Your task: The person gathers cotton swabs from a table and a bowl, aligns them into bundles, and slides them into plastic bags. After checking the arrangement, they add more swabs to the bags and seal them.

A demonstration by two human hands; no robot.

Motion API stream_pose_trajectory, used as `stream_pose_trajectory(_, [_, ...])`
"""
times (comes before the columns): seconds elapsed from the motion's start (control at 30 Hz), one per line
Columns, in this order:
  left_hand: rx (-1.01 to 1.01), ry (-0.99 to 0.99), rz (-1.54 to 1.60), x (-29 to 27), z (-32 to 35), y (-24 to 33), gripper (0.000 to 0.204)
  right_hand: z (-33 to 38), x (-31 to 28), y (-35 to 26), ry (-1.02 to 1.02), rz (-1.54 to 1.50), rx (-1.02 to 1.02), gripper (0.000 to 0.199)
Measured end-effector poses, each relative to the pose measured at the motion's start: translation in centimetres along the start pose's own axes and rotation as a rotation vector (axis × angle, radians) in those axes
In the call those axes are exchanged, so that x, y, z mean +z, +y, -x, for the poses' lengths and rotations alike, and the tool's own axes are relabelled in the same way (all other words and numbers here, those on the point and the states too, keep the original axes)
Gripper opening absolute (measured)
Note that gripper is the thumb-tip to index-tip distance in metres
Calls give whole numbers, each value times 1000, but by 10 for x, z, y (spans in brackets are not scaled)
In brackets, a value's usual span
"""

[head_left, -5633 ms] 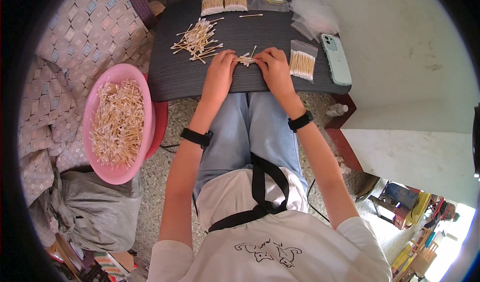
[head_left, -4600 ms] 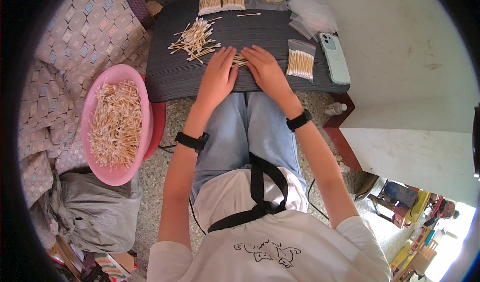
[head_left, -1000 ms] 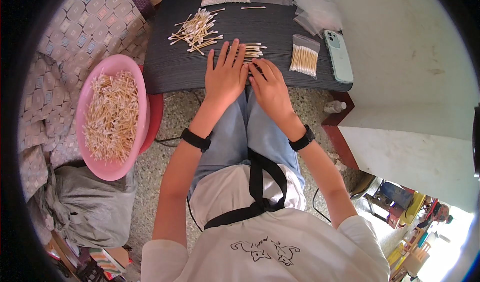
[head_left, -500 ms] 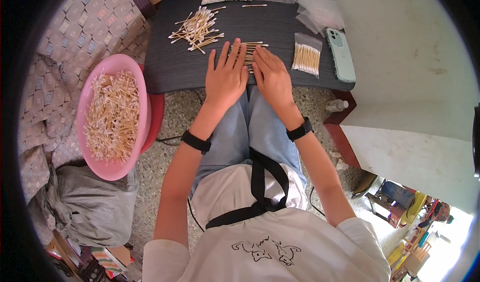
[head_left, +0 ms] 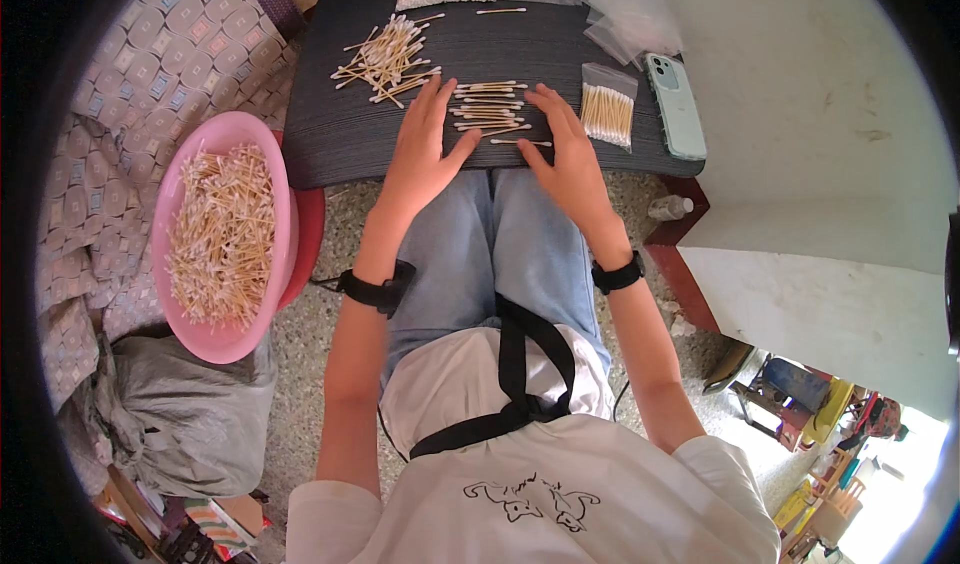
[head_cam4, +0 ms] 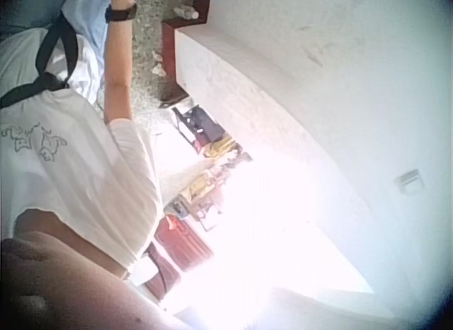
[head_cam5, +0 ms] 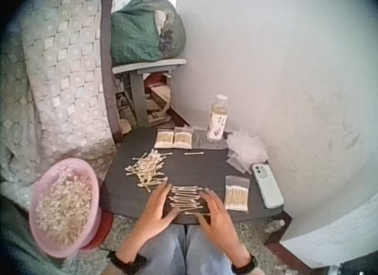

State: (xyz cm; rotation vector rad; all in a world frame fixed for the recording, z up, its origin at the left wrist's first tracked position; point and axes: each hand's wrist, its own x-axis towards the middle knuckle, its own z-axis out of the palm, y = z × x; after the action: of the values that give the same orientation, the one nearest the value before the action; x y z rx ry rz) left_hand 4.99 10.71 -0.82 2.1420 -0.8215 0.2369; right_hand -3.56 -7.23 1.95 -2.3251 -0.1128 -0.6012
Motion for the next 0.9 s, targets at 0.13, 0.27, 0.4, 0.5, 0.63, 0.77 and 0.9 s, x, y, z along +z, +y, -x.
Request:
stream_pose_trajectory(0.13, [78, -50, -91, -3, -3, -3, 62, -1, 0, 9, 20, 20, -13, 40])
stream_pose_trajectory(0.27, [94, -10, -82, 7, -14, -6, 59, -14, 15, 21, 24, -36, -23, 37])
stream_pose_trajectory(0.4, [30, 36, 76, 16, -27, -13, 49, -25, 28, 18, 53, -101, -28, 47])
stream_pose_trajectory(0.5, [-133, 0, 293, 22, -35, -4, 46, -33, 37, 23, 75, -90, -44, 54])
stream_pose_trajectory(0.63, [-220, -26, 453, 30, -37, 8, 47, -41, 49, 21, 102, -108, -89, 55])
stream_pose_trajectory(0.77, [-231, 97, 580, 30, -41, 5, 49, -51, 41, 28, 125, -278, 67, 45])
stream_pose_trajectory(0.9, [-305, 135, 754, 36, -51, 14, 52, -59, 52, 38, 200, -287, 135, 37])
